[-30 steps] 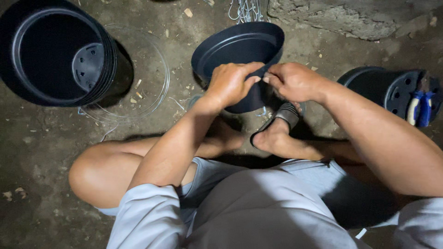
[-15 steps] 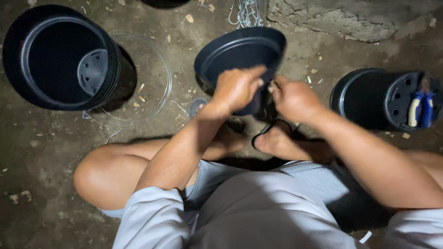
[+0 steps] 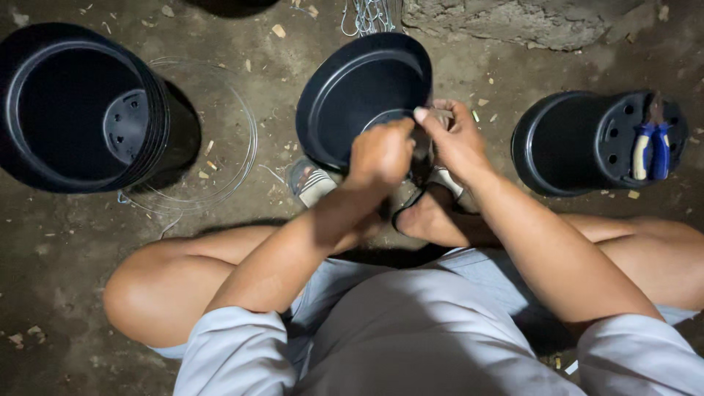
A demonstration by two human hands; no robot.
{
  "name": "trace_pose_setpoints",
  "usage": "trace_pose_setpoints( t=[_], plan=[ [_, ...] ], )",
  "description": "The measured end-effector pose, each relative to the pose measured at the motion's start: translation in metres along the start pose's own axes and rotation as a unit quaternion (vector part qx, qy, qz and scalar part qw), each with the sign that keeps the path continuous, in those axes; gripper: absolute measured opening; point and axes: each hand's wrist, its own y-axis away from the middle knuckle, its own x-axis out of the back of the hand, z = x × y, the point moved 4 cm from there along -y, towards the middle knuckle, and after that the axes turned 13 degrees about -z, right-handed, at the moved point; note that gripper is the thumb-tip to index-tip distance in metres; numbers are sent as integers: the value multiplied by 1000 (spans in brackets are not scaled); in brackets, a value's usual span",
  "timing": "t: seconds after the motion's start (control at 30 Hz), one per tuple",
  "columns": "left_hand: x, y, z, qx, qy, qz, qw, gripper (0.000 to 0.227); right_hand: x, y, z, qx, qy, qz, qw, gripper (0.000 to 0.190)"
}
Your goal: The person sits on the floor and repeatedly attaches metal hooks to the rims of black plastic pots. They pick up a pot, insert a hook into a hole on the rim, and then place the pot back onto a stack. The process is repeated for multiple pots.
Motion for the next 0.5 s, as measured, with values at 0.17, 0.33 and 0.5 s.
trace_pose_setpoints(
  t=[0.17,0.33,0.5],
  plan=[
    [-33,27,-1,-121,-24,-39,992,12,54,-17,0,180,196,-6,964,24],
    [-65,41,-47,-249,-148,-93,953,8,124,-34,31,-25,-62,-6,998,12],
    [-83,38,-68,-265,-237,-114,927,5,133,-33,43,-41,-133,19,990,16]
  ],
)
